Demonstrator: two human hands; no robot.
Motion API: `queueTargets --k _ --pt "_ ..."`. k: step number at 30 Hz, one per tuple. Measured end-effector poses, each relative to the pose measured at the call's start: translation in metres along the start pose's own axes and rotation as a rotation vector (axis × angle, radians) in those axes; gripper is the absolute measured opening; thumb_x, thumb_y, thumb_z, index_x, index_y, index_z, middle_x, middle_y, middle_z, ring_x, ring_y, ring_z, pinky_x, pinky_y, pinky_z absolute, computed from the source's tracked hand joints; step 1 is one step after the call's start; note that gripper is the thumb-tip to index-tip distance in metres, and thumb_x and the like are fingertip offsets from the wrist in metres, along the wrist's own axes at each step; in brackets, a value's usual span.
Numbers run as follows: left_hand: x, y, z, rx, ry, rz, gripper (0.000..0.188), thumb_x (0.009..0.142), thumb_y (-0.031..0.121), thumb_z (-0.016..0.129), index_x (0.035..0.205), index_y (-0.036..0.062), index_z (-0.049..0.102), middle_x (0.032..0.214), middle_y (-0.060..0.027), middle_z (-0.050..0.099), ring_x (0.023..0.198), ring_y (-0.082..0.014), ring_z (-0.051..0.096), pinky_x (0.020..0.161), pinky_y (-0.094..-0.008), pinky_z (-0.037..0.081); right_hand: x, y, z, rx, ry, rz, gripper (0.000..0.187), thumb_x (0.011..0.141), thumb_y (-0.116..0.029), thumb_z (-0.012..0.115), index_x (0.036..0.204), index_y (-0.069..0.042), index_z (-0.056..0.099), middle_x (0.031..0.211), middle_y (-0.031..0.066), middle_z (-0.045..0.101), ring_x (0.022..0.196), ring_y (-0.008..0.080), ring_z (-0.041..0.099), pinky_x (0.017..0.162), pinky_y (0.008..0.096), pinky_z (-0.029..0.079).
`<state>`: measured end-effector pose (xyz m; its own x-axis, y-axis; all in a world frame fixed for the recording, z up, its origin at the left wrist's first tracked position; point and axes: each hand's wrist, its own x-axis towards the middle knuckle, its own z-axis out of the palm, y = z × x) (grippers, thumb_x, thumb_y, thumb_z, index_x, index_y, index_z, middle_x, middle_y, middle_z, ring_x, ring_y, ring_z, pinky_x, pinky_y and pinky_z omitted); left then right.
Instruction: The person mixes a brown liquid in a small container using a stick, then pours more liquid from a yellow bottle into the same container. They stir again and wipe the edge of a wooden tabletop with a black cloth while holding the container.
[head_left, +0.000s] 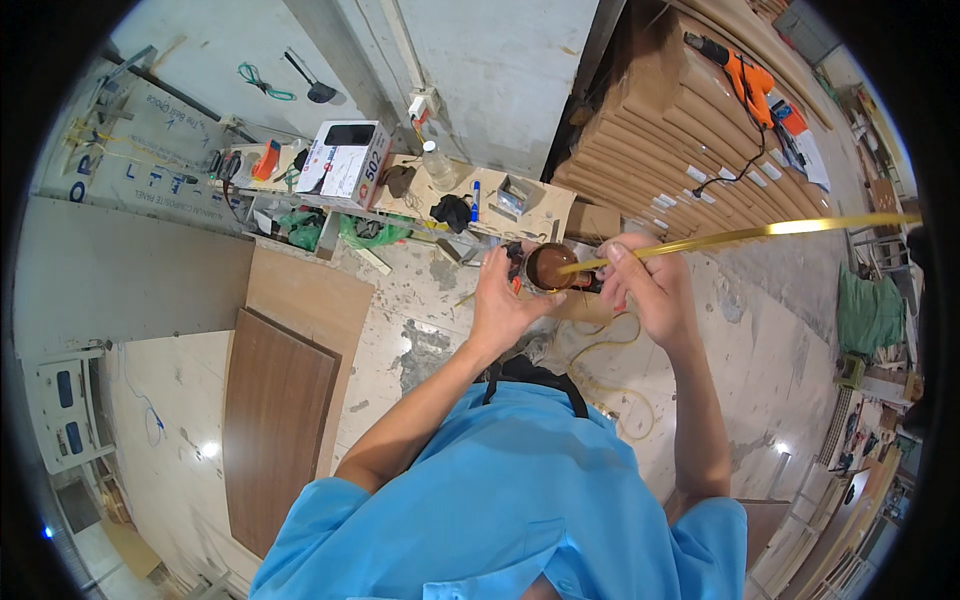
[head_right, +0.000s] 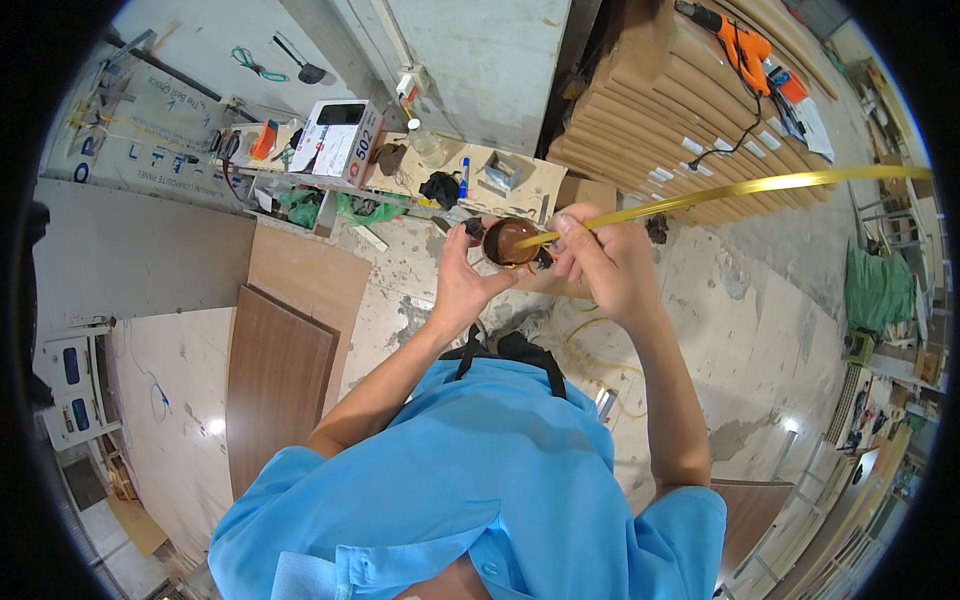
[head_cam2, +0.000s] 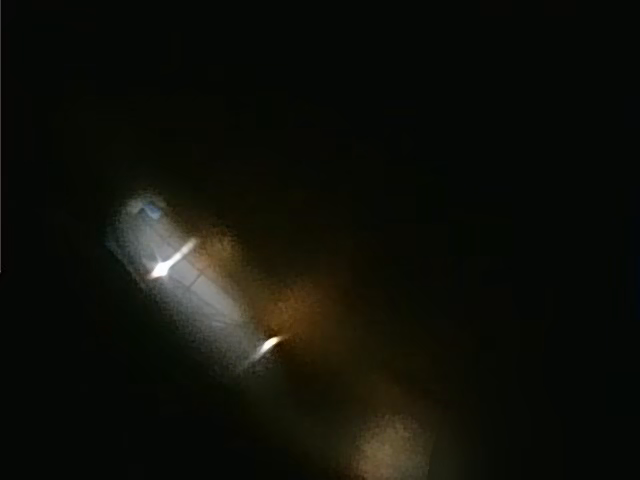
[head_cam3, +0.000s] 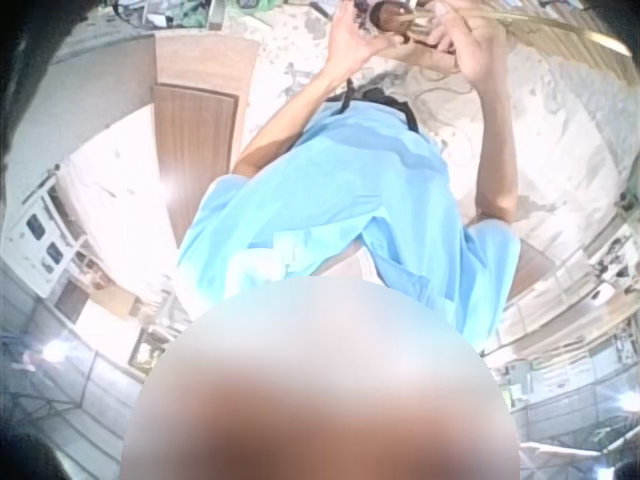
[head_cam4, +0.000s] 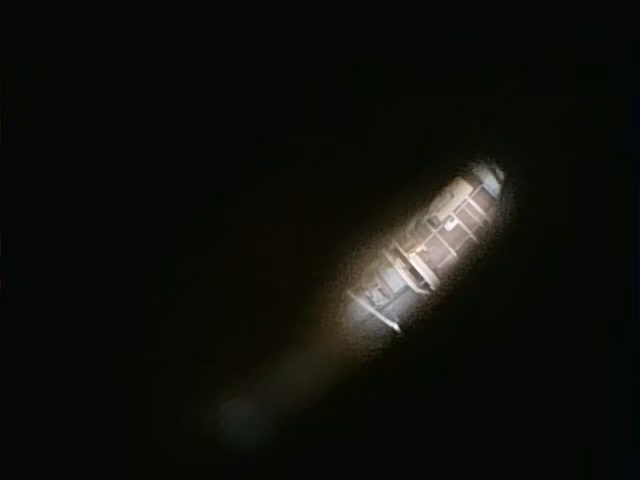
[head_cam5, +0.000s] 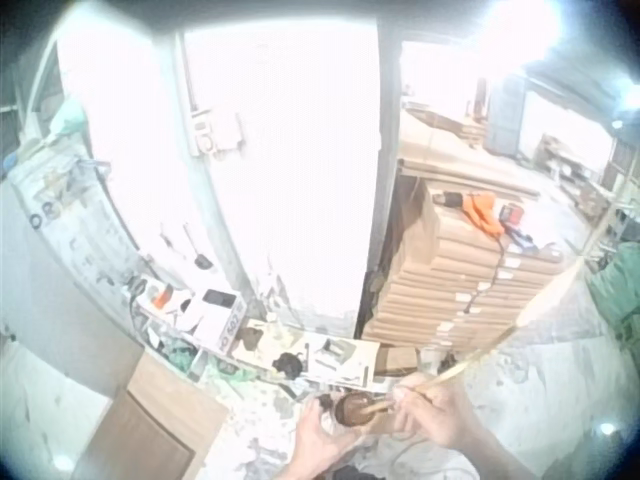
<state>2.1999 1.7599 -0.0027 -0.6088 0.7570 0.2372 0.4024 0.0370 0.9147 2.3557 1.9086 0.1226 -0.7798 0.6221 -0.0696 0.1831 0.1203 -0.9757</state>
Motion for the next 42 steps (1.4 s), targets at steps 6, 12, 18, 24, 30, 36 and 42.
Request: queueTargets --k 6,12,18,24,30,36,42 --pt "0.000 -0.001 -0.007 -0.067 -0.027 -0.036 0.069 0.074 0.013 0.097 0.133 0.0021 0.063 0.124 -0.0116 0.065 0.117 -0.0257 0.066 0.103 -0.0394 0.052 0.006 -0.012 0.004 -0.159 0.021 -0.101 0.020 0.106 -0.015 0.070 0.097 0.002 0.074 0.074 0.0068 0.071 0.064 0.0128 0.070 0.061 0.0275 0.055" --pt "-0.001 -0.007 -0.012 -0.118 -0.063 -0.073 0.073 0.074 0.013 0.097 0.136 0.0019 0.062 0.125 -0.0110 0.065 0.118 -0.0251 0.067 0.106 -0.0401 0.052 0.022 -0.021 0.011 -0.303 0.001 -0.223 0.016 0.104 -0.015 0.073 0.100 0.000 0.076 0.072 0.0053 0.069 0.061 0.0124 0.066 0.058 0.0291 0.051" --pt "-0.003 -0.014 -0.021 -0.126 -0.072 -0.080 0.074 0.074 0.014 0.099 0.137 0.0021 0.061 0.126 -0.0102 0.066 0.120 -0.0240 0.066 0.107 -0.0392 0.052 0.036 -0.023 0.022 -0.297 -0.073 -0.230 0.018 0.104 -0.016 0.072 0.099 0.001 0.075 0.071 0.0065 0.067 0.062 0.0135 0.062 0.058 0.0323 0.048" --pt "0.001 -0.016 -0.037 -0.160 -0.088 -0.122 0.075 0.073 0.015 0.099 0.137 0.0021 0.062 0.125 -0.0108 0.067 0.120 -0.0244 0.066 0.106 -0.0395 0.052 0.045 -0.034 0.028 -0.322 -0.246 -0.171 0.024 0.109 -0.018 0.063 0.101 0.001 0.074 0.071 0.0073 0.067 0.061 0.0137 0.062 0.058 0.0317 0.048" --pt "0.001 -0.013 -0.051 -0.102 -0.041 -0.097 0.075 0.069 0.017 0.098 0.135 0.0041 0.066 0.124 -0.0117 0.066 0.117 -0.0266 0.063 0.104 -0.0407 0.049 0.053 -0.040 0.045 -0.274 -0.293 -0.099 0.030 0.111 -0.023 0.060 0.099 0.001 0.073 0.071 0.0079 0.068 0.061 0.0153 0.064 0.059 0.0329 0.050" --pt "-0.005 -0.012 -0.053 -0.016 0.024 -0.137 0.073 0.069 0.017 0.098 0.134 0.0050 0.067 0.122 -0.0118 0.067 0.117 -0.0271 0.063 0.104 -0.0406 0.049 0.063 -0.036 0.046 -0.404 -0.406 -0.055 0.035 0.111 -0.025 0.060 0.097 0.004 0.074 0.075 0.0089 0.070 0.065 0.0150 0.067 0.062 0.0323 0.052" --pt "-0.014 -0.008 -0.039 -0.023 0.131 -0.160 0.073 0.069 0.017 0.098 0.134 0.0056 0.068 0.123 -0.0117 0.068 0.117 -0.0268 0.063 0.104 -0.0413 0.049 0.071 -0.023 0.037 -0.336 -0.419 -0.189 0.031 0.109 -0.020 0.063 0.096 0.006 0.075 0.078 0.0098 0.074 0.062 0.0119 0.066 0.058 0.0308 0.051"
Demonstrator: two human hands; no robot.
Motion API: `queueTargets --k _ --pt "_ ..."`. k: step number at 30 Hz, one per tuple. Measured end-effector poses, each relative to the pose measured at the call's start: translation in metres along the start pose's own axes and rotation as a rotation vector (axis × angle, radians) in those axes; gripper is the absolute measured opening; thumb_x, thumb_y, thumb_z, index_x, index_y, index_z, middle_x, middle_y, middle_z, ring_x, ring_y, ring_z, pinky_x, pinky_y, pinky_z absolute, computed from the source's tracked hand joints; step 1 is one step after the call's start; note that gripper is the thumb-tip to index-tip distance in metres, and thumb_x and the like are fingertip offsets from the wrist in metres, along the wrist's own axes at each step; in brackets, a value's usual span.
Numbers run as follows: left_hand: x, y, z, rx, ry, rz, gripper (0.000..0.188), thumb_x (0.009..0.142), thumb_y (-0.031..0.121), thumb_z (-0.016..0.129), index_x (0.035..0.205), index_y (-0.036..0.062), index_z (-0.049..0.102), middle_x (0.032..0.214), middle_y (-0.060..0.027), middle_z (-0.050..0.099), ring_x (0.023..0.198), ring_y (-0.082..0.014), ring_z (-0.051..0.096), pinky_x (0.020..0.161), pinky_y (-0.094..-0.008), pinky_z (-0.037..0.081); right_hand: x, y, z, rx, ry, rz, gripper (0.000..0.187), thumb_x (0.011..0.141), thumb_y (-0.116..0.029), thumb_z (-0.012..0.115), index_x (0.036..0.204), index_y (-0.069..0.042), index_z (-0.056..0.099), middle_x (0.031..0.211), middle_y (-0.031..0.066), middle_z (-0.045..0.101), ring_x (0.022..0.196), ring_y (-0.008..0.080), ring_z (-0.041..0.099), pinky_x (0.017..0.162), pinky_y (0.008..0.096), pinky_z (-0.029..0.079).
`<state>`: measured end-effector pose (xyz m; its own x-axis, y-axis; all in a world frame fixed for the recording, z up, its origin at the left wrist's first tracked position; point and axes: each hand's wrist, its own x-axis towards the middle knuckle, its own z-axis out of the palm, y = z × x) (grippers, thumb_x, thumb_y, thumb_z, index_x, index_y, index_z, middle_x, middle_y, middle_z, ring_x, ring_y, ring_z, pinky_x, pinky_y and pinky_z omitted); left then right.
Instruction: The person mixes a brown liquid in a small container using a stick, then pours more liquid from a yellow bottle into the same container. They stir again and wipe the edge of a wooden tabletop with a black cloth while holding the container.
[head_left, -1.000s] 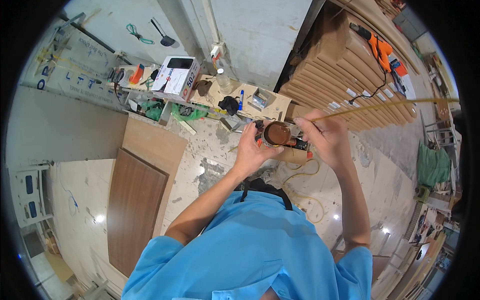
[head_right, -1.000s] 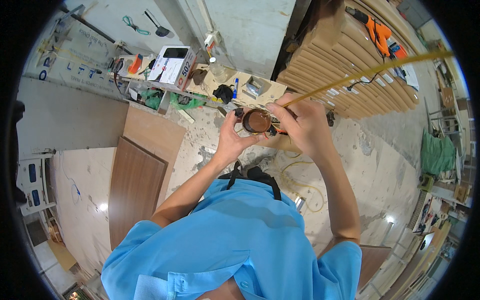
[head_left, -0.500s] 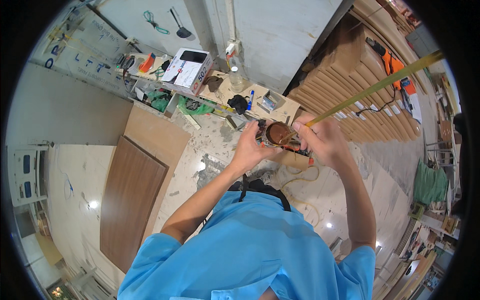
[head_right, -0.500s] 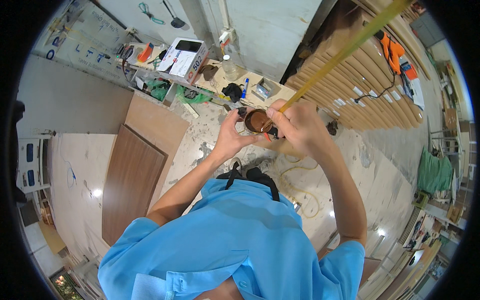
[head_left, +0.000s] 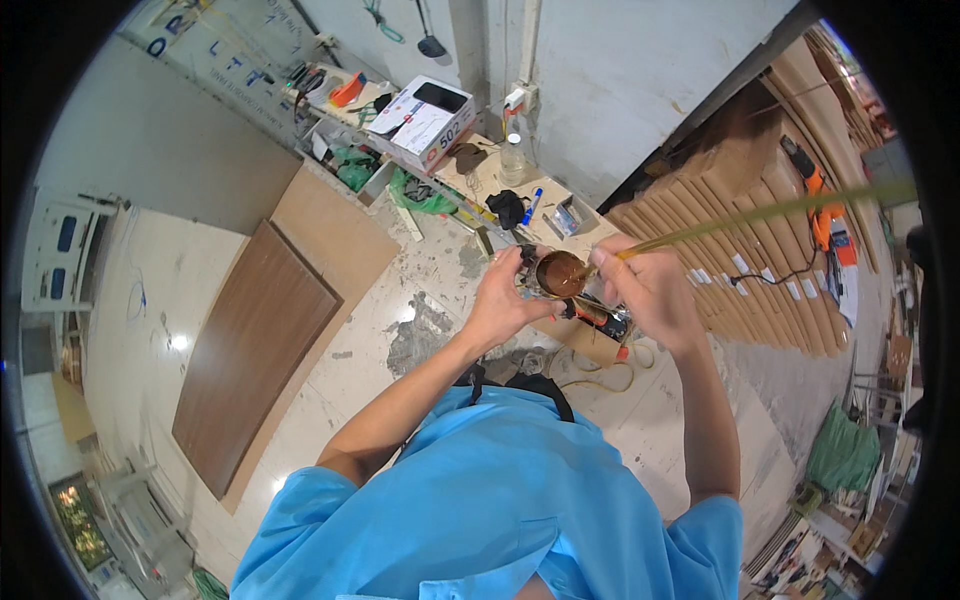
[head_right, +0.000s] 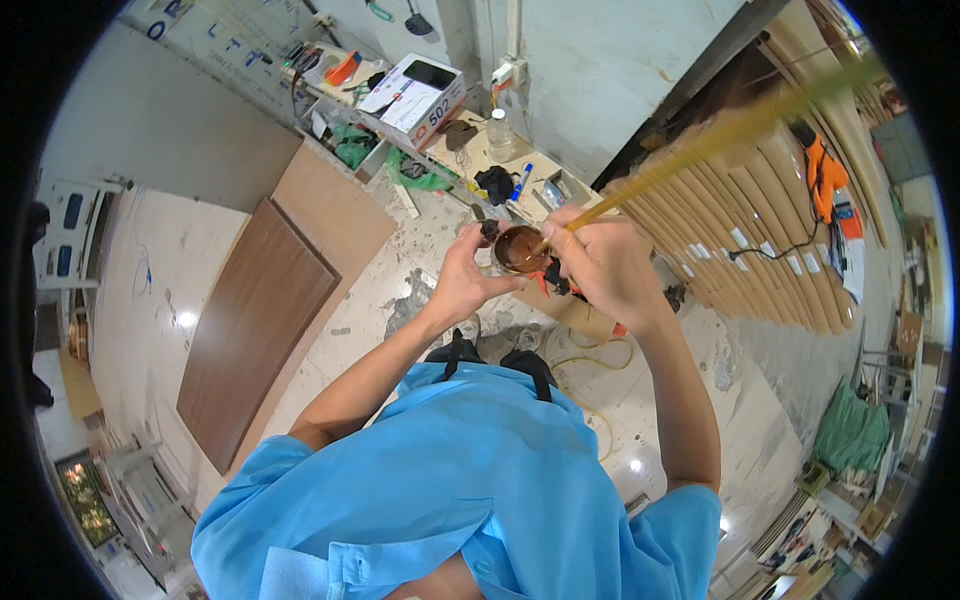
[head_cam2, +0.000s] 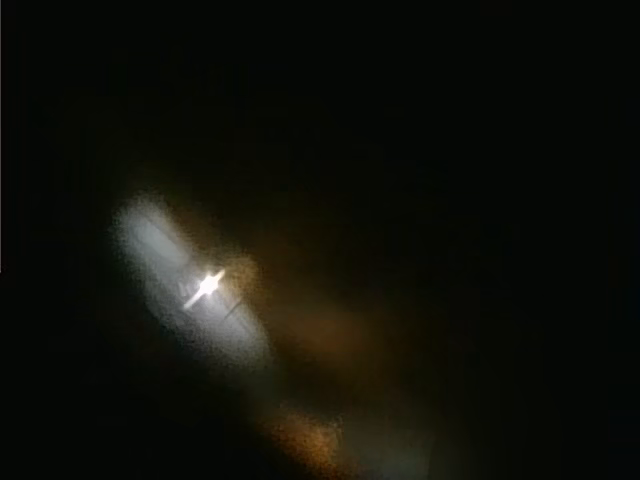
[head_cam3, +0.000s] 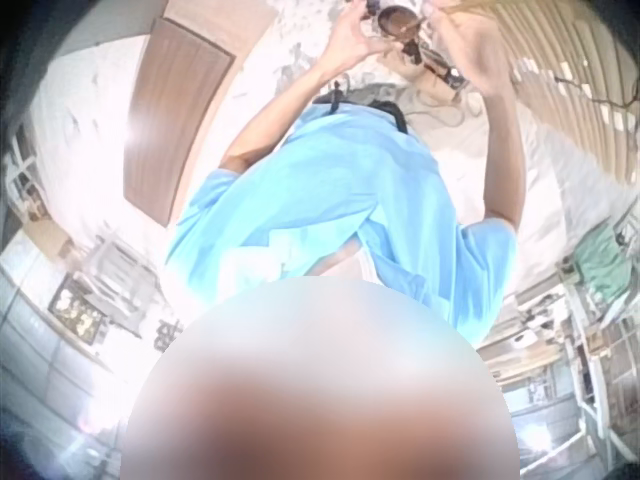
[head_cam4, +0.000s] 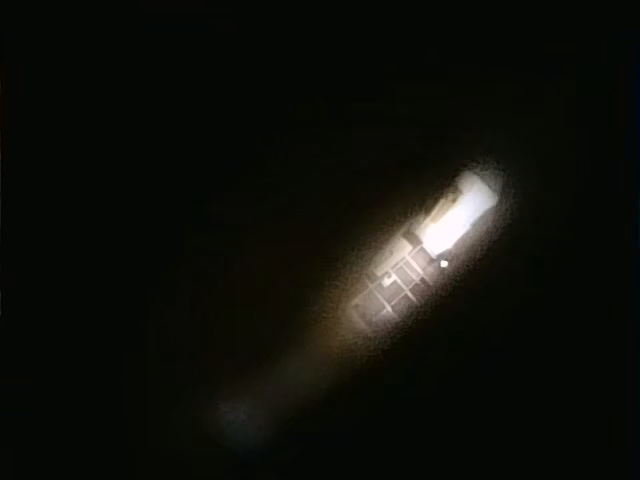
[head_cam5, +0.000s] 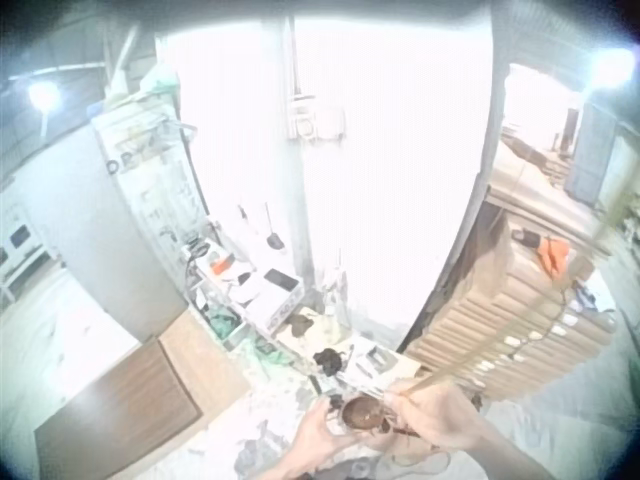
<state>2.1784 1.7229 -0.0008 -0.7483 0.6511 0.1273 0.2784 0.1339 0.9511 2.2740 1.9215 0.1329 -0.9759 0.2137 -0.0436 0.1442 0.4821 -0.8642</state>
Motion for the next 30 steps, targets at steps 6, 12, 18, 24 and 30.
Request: queueTargets --k 6,12,18,24,30 --pt "-0.014 0.006 0.022 -0.020 0.068 -0.072 0.072 0.070 0.017 0.098 0.134 0.0061 0.068 0.123 -0.0104 0.068 0.117 -0.0263 0.063 0.105 -0.0409 0.049 -0.003 0.011 -0.011 0.174 -0.031 -0.054 0.033 0.109 -0.019 0.063 0.091 0.007 0.074 0.079 0.0103 0.073 0.062 0.0125 0.065 0.058 0.0307 0.052" --pt "-0.028 0.013 0.039 -0.045 0.148 -0.125 0.071 0.071 0.017 0.098 0.134 0.0063 0.067 0.123 -0.0093 0.067 0.118 -0.0247 0.063 0.107 -0.0403 0.048 -0.013 0.012 -0.023 0.202 -0.147 -0.045 0.035 0.112 -0.021 0.060 0.097 0.008 0.072 0.080 0.0054 0.067 0.066 0.0125 0.064 0.062 0.0311 0.051" --pt "-0.040 0.020 0.048 -0.086 0.195 -0.122 0.072 0.071 0.018 0.099 0.135 0.0063 0.067 0.126 -0.0106 0.066 0.122 -0.0252 0.063 0.108 -0.0405 0.048 -0.015 0.012 -0.024 0.118 -0.217 -0.076 0.036 0.110 -0.017 0.061 0.090 0.011 0.069 0.086 0.0109 0.072 0.065 0.0181 0.065 0.063 0.0346 0.052" --pt "-0.043 0.021 0.041 -0.018 0.204 -0.111 0.073 0.071 0.021 0.099 0.135 0.0060 0.066 0.128 -0.0108 0.065 0.120 -0.0265 0.063 0.107 -0.0409 0.048 -0.010 0.012 -0.019 0.045 -0.199 -0.090 0.038 0.111 -0.019 0.061 0.089 0.010 0.071 0.088 0.0068 0.074 0.063 0.0135 0.063 0.060 0.0301 0.052" --pt "-0.043 0.021 0.024 -0.013 0.229 -0.104 0.072 0.069 0.023 0.100 0.132 0.0059 0.068 0.124 -0.0114 0.067 0.116 -0.0266 0.062 0.106 -0.0419 0.049 -0.006 0.007 -0.007 0.189 -0.119 -0.074 0.039 0.111 -0.019 0.062 0.085 0.007 0.073 0.086 0.0078 0.073 0.063 0.0111 0.063 0.059 0.0283 0.051"
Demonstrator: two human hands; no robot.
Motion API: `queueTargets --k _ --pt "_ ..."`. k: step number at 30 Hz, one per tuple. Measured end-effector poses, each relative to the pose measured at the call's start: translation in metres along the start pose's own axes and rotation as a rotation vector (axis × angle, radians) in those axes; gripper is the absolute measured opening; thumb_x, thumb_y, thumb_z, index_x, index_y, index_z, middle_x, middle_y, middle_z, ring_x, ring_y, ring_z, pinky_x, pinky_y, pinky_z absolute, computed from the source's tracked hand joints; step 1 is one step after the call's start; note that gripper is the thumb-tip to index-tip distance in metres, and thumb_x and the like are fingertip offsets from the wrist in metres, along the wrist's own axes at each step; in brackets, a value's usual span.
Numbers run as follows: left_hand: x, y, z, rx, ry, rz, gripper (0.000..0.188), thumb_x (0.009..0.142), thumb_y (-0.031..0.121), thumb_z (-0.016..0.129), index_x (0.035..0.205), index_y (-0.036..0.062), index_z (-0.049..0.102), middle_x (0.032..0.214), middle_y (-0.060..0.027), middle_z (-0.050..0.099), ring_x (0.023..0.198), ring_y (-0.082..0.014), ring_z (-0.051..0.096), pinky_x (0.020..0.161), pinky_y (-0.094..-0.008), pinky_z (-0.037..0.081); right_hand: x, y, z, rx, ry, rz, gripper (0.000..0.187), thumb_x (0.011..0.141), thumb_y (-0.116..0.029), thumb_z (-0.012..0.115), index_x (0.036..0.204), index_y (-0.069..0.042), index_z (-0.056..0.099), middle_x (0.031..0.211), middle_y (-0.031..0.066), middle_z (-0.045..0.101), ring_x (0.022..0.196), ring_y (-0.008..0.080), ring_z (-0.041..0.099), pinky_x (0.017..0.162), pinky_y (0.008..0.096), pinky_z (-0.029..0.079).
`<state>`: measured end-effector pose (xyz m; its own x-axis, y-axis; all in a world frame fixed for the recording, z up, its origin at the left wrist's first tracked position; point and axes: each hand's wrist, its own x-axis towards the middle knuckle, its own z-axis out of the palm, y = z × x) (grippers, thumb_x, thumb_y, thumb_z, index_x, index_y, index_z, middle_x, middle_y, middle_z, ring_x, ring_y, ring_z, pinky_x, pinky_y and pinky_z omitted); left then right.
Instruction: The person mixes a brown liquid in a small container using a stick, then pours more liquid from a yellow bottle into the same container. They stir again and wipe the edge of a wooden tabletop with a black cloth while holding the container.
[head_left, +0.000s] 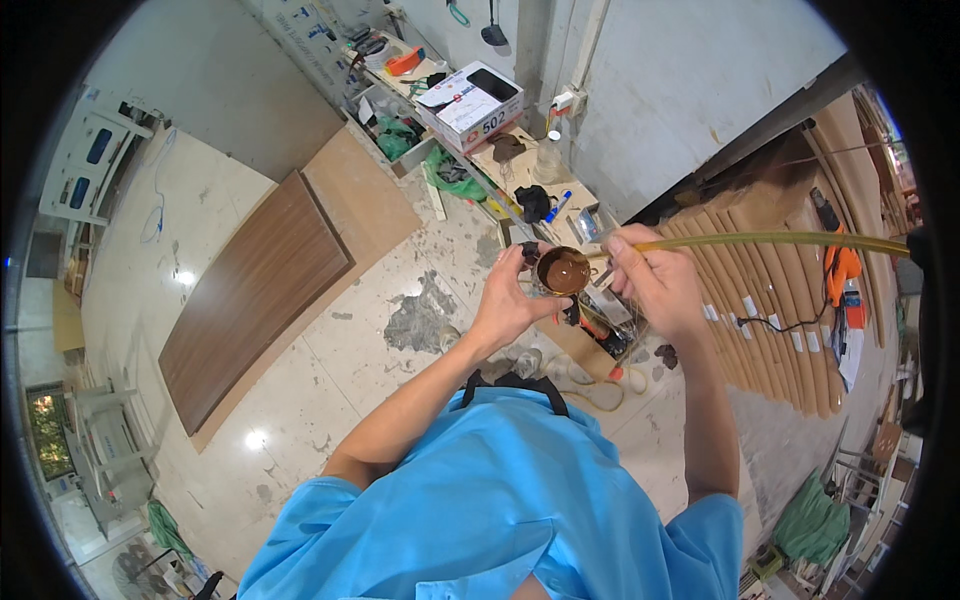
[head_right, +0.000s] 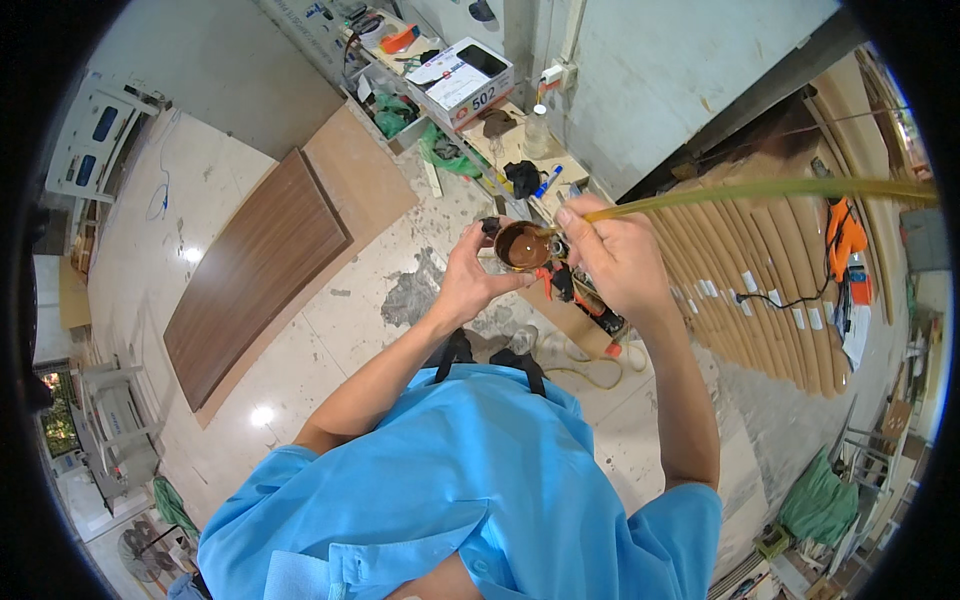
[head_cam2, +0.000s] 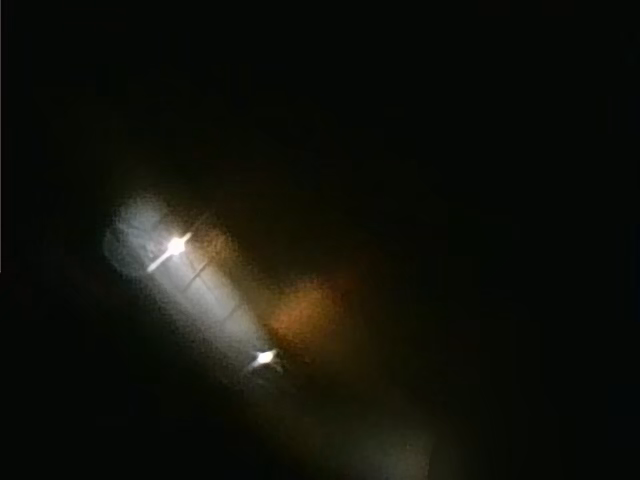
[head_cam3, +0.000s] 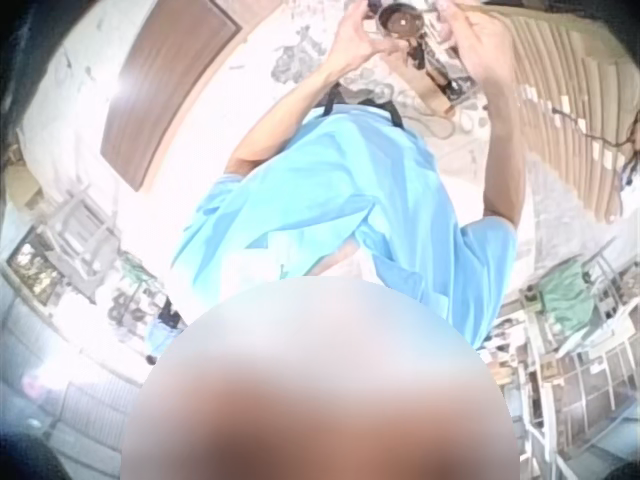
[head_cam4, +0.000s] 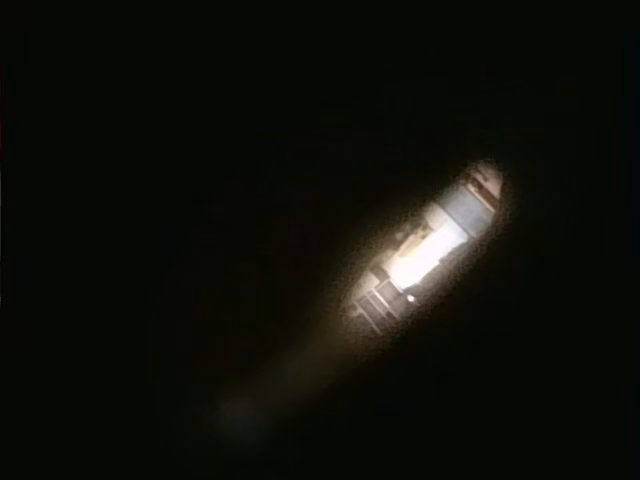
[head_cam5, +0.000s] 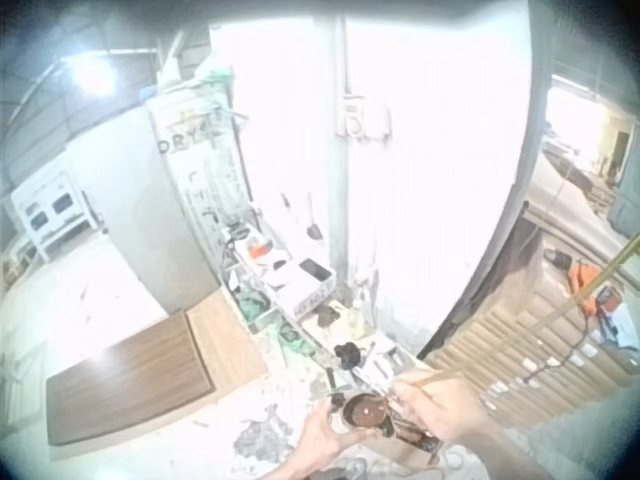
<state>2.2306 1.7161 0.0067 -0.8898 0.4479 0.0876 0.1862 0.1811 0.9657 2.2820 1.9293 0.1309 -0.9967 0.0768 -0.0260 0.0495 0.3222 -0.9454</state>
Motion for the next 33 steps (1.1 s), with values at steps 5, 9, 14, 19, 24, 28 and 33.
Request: queueTargets --k 5,9,14,19,24,28,33 --pt "0.005 -0.002 -0.011 -0.036 0.009 0.003 0.072 0.069 0.023 0.100 0.131 0.0059 0.068 0.124 -0.0115 0.066 0.117 -0.0273 0.062 0.106 -0.0419 0.049 0.005 -0.005 0.009 0.160 -0.068 0.014 0.039 0.111 -0.019 0.062 0.087 0.008 0.074 0.086 0.0081 0.073 0.064 0.0107 0.064 0.060 0.0270 0.051" --pt "0.009 -0.005 -0.020 0.015 0.007 0.049 0.071 0.069 0.022 0.100 0.131 0.0063 0.068 0.124 -0.0114 0.067 0.117 -0.0274 0.063 0.107 -0.0421 0.048 0.007 -0.010 0.014 -0.052 -0.026 0.015 0.040 0.111 -0.019 0.062 0.087 0.010 0.073 0.087 0.0079 0.073 0.065 0.0109 0.065 0.060 0.0260 0.053" --pt "0.012 -0.008 -0.027 -0.031 -0.007 0.020 0.070 0.069 0.022 0.100 0.130 0.0071 0.069 0.125 -0.0117 0.067 0.117 -0.0275 0.063 0.107 -0.0426 0.048 0.014 -0.016 0.024 0.135 0.036 -0.008 0.038 0.111 -0.021 0.063 0.092 0.010 0.073 0.082 0.0065 0.072 0.063 0.0114 0.066 0.060 0.0259 0.053" --pt "0.014 -0.009 -0.035 0.021 -0.016 0.024 0.069 0.069 0.021 0.100 0.129 0.0065 0.069 0.122 -0.0110 0.068 0.118 -0.0274 0.062 0.106 -0.0422 0.048 0.020 -0.020 0.030 -0.012 -0.046 0.031 0.038 0.110 -0.021 0.064 0.089 0.009 0.072 0.083 0.0080 0.071 0.060 0.0123 0.063 0.058 0.0295 0.051" --pt "0.016 -0.010 -0.039 0.013 0.015 0.061 0.068 0.069 0.020 0.100 0.128 0.0062 0.069 0.122 -0.0107 0.069 0.119 -0.0279 0.062 0.107 -0.0423 0.048 0.025 -0.021 0.034 -0.124 -0.024 0.034 0.033 0.113 -0.019 0.061 0.098 0.007 0.074 0.087 0.0054 0.070 0.064 0.0086 0.063 0.059 0.0243 0.050" --pt "0.018 -0.011 -0.041 0.052 -0.008 0.043 0.067 0.069 0.020 0.100 0.127 0.0062 0.069 0.121 -0.0109 0.069 0.118 -0.0281 0.063 0.107 -0.0422 0.049 0.028 -0.021 0.040 -0.007 -0.098 0.026 0.033 0.113 -0.020 0.060 0.098 0.006 0.075 0.085 0.0046 0.070 0.064 0.0078 0.061 0.059 0.0244 0.048" --pt "0.020 -0.012 -0.045 0.042 -0.002 0.089 0.066 0.069 0.020 0.100 0.125 0.0059 0.069 0.119 -0.0106 0.069 0.118 -0.0274 0.063 0.106 -0.0419 0.049 0.030 -0.026 0.042 -0.191 0.020 -0.034 0.047 0.110 -0.023 0.063 0.077 0.010 0.069 0.084 0.0077 0.072 0.059 0.0160 0.061 0.058 0.0344 0.049"
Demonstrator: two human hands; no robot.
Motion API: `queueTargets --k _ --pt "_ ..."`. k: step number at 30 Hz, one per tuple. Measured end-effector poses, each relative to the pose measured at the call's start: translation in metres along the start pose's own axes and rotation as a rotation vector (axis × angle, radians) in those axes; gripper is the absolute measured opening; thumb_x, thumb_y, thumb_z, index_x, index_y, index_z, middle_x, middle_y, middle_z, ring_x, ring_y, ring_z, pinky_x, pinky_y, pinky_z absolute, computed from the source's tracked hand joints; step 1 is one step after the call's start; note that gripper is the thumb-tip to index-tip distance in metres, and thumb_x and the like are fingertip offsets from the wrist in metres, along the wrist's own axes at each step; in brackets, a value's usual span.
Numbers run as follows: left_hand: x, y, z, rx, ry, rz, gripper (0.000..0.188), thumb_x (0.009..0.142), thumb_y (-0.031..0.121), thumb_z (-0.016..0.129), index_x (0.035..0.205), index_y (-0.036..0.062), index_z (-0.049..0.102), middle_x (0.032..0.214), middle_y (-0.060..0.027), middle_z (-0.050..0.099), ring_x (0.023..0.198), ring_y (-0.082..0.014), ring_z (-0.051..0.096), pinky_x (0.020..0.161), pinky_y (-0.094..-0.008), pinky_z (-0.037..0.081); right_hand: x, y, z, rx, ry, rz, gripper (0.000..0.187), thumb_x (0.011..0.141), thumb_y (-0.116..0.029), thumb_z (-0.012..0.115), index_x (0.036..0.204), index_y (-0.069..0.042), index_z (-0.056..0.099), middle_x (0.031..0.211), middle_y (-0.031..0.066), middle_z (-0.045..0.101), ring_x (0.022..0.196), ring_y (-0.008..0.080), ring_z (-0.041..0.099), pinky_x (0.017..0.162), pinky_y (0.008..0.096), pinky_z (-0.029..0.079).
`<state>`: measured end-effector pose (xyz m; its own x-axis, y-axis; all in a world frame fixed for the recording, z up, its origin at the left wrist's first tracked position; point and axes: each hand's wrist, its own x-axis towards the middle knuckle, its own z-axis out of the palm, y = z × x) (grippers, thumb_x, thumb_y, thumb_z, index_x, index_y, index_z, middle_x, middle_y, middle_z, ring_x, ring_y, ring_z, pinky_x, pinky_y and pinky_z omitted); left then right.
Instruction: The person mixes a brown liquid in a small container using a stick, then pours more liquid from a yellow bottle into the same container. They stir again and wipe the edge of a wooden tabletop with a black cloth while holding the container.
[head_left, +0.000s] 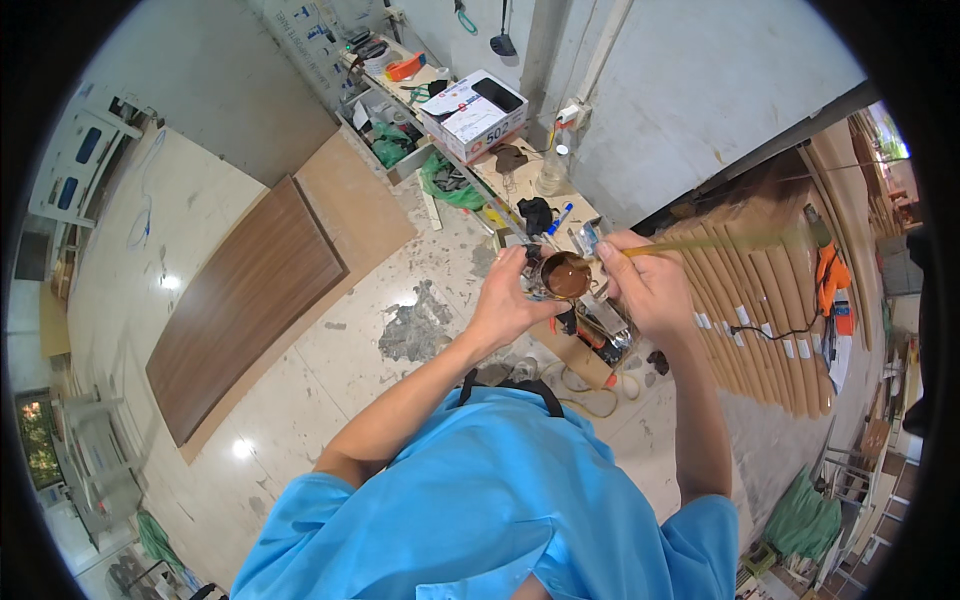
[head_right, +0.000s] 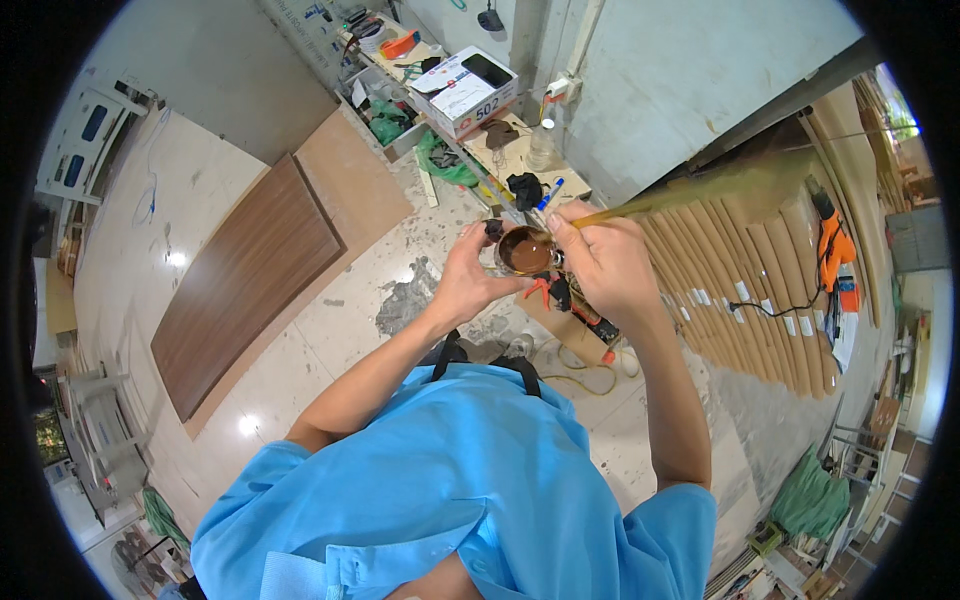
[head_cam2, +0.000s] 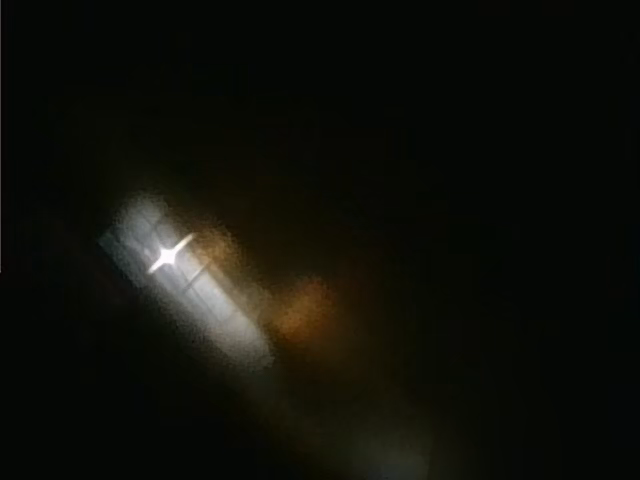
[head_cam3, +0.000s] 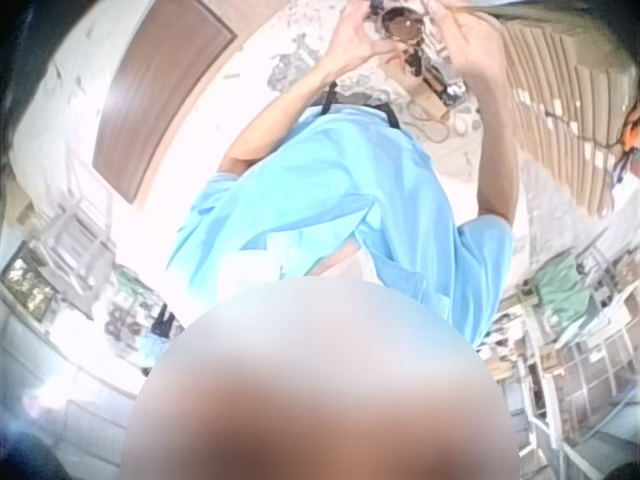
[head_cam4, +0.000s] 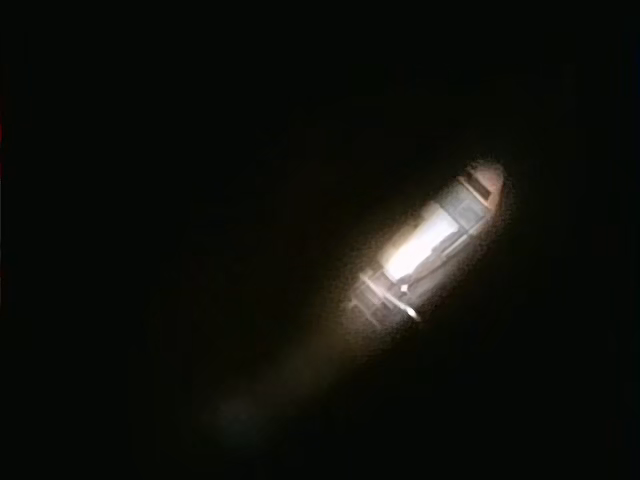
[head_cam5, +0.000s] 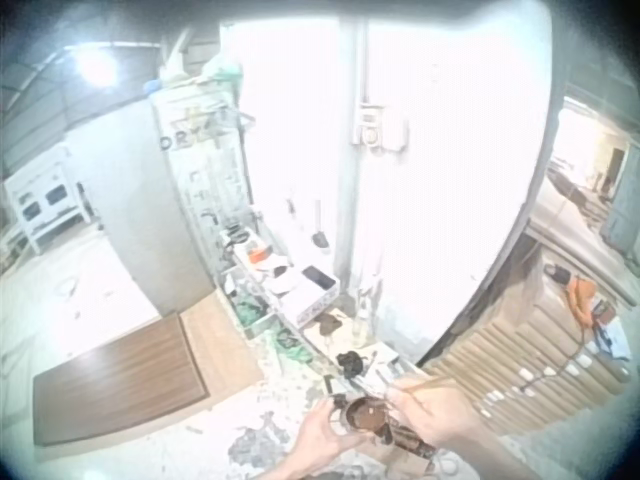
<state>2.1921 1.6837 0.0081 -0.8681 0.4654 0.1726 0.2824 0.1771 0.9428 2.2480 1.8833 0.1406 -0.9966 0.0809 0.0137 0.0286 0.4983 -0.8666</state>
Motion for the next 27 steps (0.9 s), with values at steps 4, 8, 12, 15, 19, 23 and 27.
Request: queueTargets --k 4,8,12,15,19,23,27 --pt "-0.0001 0.0024 -0.0006 0.032 -0.012 -0.005 0.065 0.069 0.019 0.099 0.124 0.0058 0.069 0.118 -0.0099 0.070 0.117 -0.0278 0.063 0.105 -0.0417 0.050 0.0003 -0.0017 0.0001 0.112 -0.115 0.064 0.046 0.110 -0.021 0.062 0.077 0.010 0.068 0.084 0.0102 0.072 0.060 0.0177 0.062 0.059 0.0364 0.049" --pt "0.0000 0.0025 -0.0020 0.006 -0.010 -0.011 0.064 0.069 0.019 0.099 0.124 0.0058 0.069 0.118 -0.0092 0.069 0.118 -0.0283 0.063 0.105 -0.0418 0.049 -0.0002 -0.0003 0.0023 -0.007 0.032 -0.059 0.044 0.109 -0.021 0.063 0.078 0.010 0.067 0.085 0.0090 0.073 0.060 0.0164 0.062 0.059 0.0350 0.049" --pt "-0.0007 0.0015 -0.0018 0.050 -0.024 0.016 0.064 0.069 0.018 0.098 0.124 0.0053 0.069 0.120 -0.0095 0.068 0.117 -0.0286 0.062 0.105 -0.0421 0.049 -0.0018 -0.0009 0.0015 0.096 -0.124 0.054 0.035 0.112 -0.021 0.062 0.094 0.005 0.074 0.079 0.0035 0.068 0.061 0.0082 0.059 0.057 0.0261 0.047" --pt "-0.0027 0.0019 0.0000 -0.022 -0.026 -0.042 0.064 0.068 0.017 0.098 0.124 0.0053 0.069 0.120 -0.0098 0.068 0.117 -0.0290 0.062 0.105 -0.0425 0.049 -0.0025 -0.0025 -0.0002 0.125 -0.062 0.060 0.035 0.111 -0.021 0.062 0.091 0.006 0.073 0.080 0.0047 0.069 0.061 0.0101 0.060 0.056 0.0283 0.047" --pt "-0.0054 0.0019 0.0010 0.006 -0.011 -0.026 0.064 0.068 0.016 0.098 0.125 0.0054 0.069 0.119 -0.0105 0.067 0.117 -0.0288 0.062 0.105 -0.0418 0.050 -0.0054 -0.0035 -0.0004 -0.026 -0.116 0.084 0.037 0.109 -0.018 0.063 0.084 0.008 0.071 0.085 0.0080 0.073 0.060 0.0143 0.062 0.057 0.0326 0.050" --pt "-0.0044 0.0005 0.0015 0.000 -0.030 -0.021 0.066 0.068 0.014 0.098 0.126 0.0049 0.068 0.118 -0.0112 0.066 0.117 -0.0287 0.062 0.105 -0.0413 0.051 -0.0036 -0.0039 0.0000 0.157 -0.101 0.060 0.035 0.112 -0.022 0.061 0.096 0.006 0.075 0.079 0.0041 0.066 0.063 0.0075 0.059 0.057 0.0271 0.045" --pt "-0.0048 0.0006 0.0014 -0.028 -0.013 -0.014 0.067 0.068 0.013 0.098 0.127 0.0044 0.068 0.117 -0.0114 0.067 0.117 -0.0285 0.062 0.104 -0.0414 0.051 -0.0027 -0.0072 -0.0011 -0.097 -0.093 -0.015 0.040 0.109 -0.019 0.062 0.080 0.007 0.069 0.087 0.0083 0.074 0.063 0.0176 0.062 0.060 0.0349 0.049"
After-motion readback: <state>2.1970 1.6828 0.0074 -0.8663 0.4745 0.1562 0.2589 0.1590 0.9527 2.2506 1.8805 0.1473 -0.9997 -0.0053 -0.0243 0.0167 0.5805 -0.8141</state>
